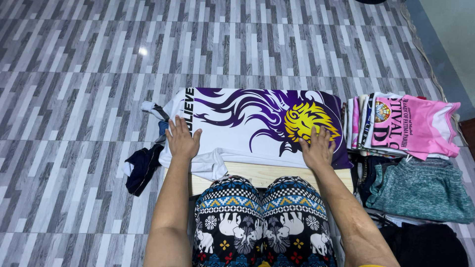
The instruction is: The person folds a white t-shirt with a purple and yellow graphic on a low wooden folding board, then places it on a nearby stack. The person then folds a pair of dark shorts on the same board and adds them to the stack.
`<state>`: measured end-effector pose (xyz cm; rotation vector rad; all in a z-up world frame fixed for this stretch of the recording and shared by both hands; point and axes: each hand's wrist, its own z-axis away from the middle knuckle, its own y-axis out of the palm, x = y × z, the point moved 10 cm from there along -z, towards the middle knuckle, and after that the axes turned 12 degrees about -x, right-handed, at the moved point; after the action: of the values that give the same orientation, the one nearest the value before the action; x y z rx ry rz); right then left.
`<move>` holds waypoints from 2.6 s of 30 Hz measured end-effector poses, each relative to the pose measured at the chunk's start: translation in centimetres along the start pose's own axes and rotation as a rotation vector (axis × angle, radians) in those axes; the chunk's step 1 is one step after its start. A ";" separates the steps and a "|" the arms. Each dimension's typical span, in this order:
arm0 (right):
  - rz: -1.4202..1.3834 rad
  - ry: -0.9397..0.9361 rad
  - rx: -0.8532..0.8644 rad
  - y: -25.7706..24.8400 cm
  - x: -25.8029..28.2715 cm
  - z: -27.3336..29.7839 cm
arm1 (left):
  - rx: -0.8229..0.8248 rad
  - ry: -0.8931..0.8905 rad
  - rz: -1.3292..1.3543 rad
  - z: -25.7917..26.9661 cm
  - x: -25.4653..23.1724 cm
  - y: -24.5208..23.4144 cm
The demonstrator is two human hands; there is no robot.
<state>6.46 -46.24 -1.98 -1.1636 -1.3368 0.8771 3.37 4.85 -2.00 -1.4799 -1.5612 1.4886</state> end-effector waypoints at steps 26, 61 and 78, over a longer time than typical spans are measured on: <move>-0.027 -0.215 0.136 0.5 8.2 2.5 | 0.373 0.674 0.177 7.3 -19.8 2.5; -0.030 -0.203 0.171 1.1 10.1 -0.4 | 0.184 0.465 0.136 0.1 -18.7 2.7; -0.025 -0.279 0.228 3.5 14.2 -2.2 | 0.266 0.657 0.196 0.4 -25.2 8.4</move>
<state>10.37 -32.00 -1.48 -0.8689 -1.4263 1.1731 12.62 -20.02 -2.20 -1.7532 -0.8186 1.0827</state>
